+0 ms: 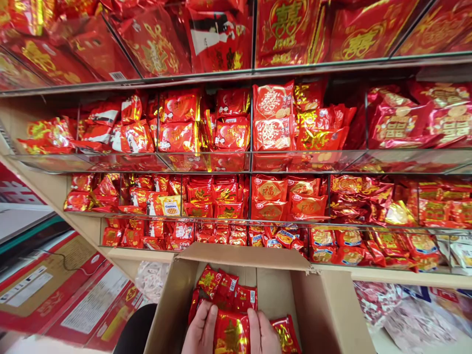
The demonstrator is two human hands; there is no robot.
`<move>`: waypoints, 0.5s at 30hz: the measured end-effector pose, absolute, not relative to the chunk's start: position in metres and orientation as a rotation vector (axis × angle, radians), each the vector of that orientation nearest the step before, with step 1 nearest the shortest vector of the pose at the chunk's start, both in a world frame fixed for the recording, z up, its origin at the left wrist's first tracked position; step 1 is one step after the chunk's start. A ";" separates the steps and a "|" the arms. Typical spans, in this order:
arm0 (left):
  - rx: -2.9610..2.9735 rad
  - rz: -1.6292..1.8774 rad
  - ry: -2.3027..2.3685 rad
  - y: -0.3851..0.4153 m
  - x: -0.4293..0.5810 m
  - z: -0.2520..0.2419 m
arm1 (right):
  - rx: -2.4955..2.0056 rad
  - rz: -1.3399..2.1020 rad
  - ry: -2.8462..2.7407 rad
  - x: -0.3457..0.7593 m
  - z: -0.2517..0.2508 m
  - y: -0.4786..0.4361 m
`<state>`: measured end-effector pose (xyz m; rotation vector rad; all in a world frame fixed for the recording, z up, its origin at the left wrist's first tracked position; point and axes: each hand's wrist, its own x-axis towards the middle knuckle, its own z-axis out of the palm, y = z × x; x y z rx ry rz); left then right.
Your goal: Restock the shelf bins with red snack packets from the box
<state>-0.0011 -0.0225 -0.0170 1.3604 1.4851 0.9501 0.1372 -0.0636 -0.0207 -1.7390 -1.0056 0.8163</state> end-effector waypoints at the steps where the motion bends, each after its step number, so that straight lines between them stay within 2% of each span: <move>1: 1.321 0.980 1.500 -0.024 0.000 -0.016 | -1.742 0.842 -0.988 0.138 -0.018 -0.064; 8: 1.338 1.016 1.396 -0.028 0.012 0.010 | -1.722 0.823 -0.996 0.143 -0.005 -0.066; 15: 1.385 1.062 1.359 -0.030 0.016 0.014 | -1.701 0.837 -0.991 0.144 -0.006 -0.067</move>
